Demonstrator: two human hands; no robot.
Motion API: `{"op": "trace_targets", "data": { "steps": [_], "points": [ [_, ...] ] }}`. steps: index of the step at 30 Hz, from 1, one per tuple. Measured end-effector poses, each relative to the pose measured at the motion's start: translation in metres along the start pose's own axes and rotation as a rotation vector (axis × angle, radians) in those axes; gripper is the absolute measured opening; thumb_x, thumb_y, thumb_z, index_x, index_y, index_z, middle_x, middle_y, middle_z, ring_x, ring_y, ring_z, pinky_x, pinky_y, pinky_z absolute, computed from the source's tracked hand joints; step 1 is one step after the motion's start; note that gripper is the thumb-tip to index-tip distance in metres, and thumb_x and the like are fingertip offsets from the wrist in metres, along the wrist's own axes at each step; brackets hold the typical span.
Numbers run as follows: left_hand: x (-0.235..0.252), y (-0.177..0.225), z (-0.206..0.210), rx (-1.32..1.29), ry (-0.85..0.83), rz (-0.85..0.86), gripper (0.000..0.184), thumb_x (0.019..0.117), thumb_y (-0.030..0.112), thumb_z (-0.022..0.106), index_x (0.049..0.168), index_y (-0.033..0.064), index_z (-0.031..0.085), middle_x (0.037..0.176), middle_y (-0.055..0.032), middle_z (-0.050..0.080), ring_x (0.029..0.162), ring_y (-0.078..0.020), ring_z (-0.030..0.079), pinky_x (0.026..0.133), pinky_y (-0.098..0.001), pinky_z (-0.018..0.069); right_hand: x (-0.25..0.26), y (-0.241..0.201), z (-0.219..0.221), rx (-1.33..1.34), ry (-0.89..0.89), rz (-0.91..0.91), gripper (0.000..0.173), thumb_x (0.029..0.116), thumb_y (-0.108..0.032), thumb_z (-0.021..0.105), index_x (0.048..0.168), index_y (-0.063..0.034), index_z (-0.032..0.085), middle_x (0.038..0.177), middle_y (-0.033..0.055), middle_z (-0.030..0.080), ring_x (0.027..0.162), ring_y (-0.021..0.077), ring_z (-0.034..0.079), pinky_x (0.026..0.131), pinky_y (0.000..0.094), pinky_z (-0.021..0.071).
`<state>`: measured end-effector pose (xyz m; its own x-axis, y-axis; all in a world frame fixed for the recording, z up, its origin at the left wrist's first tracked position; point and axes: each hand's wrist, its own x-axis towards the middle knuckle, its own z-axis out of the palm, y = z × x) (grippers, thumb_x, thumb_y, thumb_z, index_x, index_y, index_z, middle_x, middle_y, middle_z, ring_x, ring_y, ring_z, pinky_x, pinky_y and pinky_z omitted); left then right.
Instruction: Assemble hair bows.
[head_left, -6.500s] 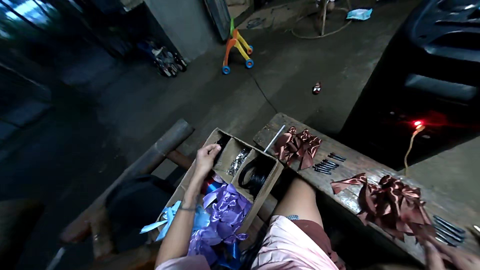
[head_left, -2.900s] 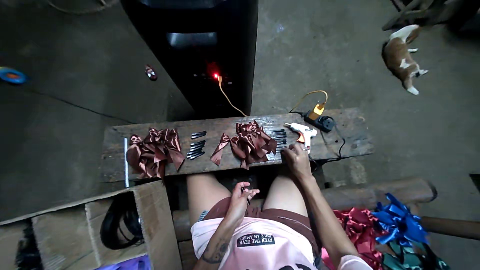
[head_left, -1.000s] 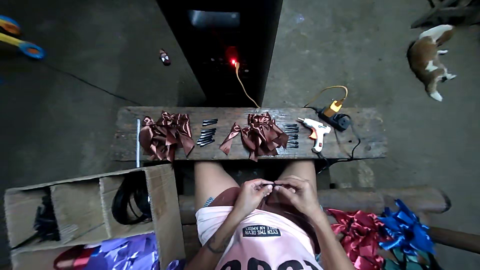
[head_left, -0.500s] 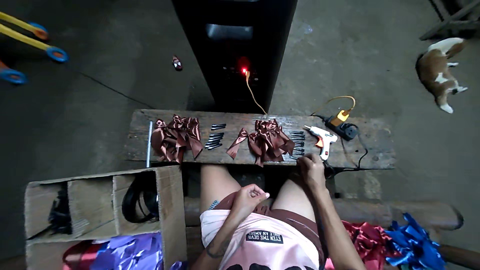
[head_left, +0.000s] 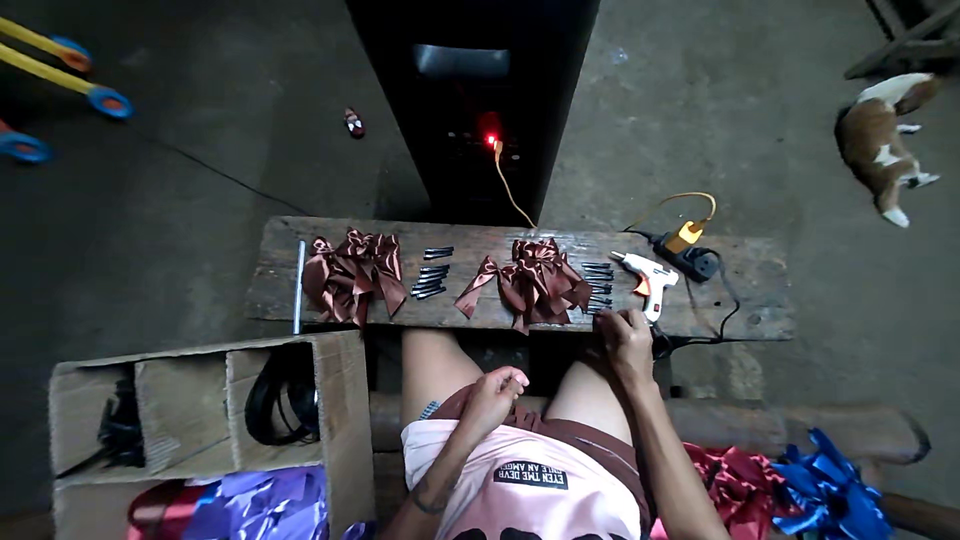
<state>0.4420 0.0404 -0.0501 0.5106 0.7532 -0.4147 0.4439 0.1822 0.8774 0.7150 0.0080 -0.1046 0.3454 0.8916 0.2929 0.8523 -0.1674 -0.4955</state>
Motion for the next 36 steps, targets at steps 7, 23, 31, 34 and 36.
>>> {"op": "trace_targets", "data": {
  "steps": [7, 23, 31, 34, 36],
  "points": [
    [0.077, -0.016, -0.038, 0.975, -0.287, -0.461, 0.045, 0.1064, 0.024, 0.050, 0.131, -0.0122, 0.058, 0.150, -0.0330, 0.043, 0.143, -0.0477, 0.036, 0.116, -0.0628, 0.0259, -0.031, -0.067, -0.018, 0.223, -0.254, 0.056, 0.021, 0.0975, -0.009, 0.063, 0.107, 0.0040, 0.076, 0.101, 0.0219, 0.073, 0.092, 0.0325, 0.072, 0.088, 0.0442, 0.0581],
    [0.108, -0.067, -0.023, 0.860, -0.183, -0.640, 0.044, 0.1074, 0.005, 0.043, 0.146, -0.0159, 0.039, 0.155, -0.0313, 0.038, 0.148, -0.0397, 0.035, 0.121, -0.0470, 0.0307, -0.030, -0.085, 0.026, 0.192, -1.022, 0.236, 0.033, 0.1061, -0.023, 0.054, 0.125, 0.0014, 0.067, 0.126, 0.0226, 0.067, 0.123, 0.0346, 0.062, 0.109, 0.0494, 0.0458],
    [0.101, -0.048, -0.019, 0.689, -0.084, -0.638, 0.045, 0.1089, 0.009, 0.040, 0.147, -0.0147, 0.037, 0.155, -0.0315, 0.039, 0.147, -0.0392, 0.037, 0.119, -0.0460, 0.0332, -0.031, -0.086, 0.026, 0.210, -0.994, 0.254, 0.032, 0.1055, -0.022, 0.056, 0.124, 0.0013, 0.069, 0.123, 0.0221, 0.069, 0.120, 0.0336, 0.064, 0.107, 0.0493, 0.0467],
    [0.094, -0.046, -0.028, 0.461, -0.007, -0.604, 0.047, 0.1089, 0.011, 0.042, 0.149, -0.0131, 0.036, 0.156, -0.0297, 0.039, 0.147, -0.0374, 0.039, 0.120, -0.0449, 0.0327, -0.033, -0.089, 0.026, 0.196, -0.947, 0.218, 0.031, 0.1041, -0.020, 0.059, 0.122, 0.0029, 0.070, 0.119, 0.0236, 0.070, 0.117, 0.0369, 0.066, 0.106, 0.0522, 0.0475],
    [0.084, -0.035, -0.035, 0.319, 0.026, -0.627, 0.048, 0.1097, 0.012, 0.039, 0.152, -0.0110, 0.035, 0.157, -0.0272, 0.039, 0.147, -0.0347, 0.039, 0.122, -0.0432, 0.0311, -0.034, -0.092, 0.026, 0.204, -0.906, 0.178, 0.028, 0.1028, -0.017, 0.061, 0.119, 0.0041, 0.070, 0.116, 0.0245, 0.071, 0.112, 0.0387, 0.068, 0.104, 0.0545, 0.0490]
  ]
}}
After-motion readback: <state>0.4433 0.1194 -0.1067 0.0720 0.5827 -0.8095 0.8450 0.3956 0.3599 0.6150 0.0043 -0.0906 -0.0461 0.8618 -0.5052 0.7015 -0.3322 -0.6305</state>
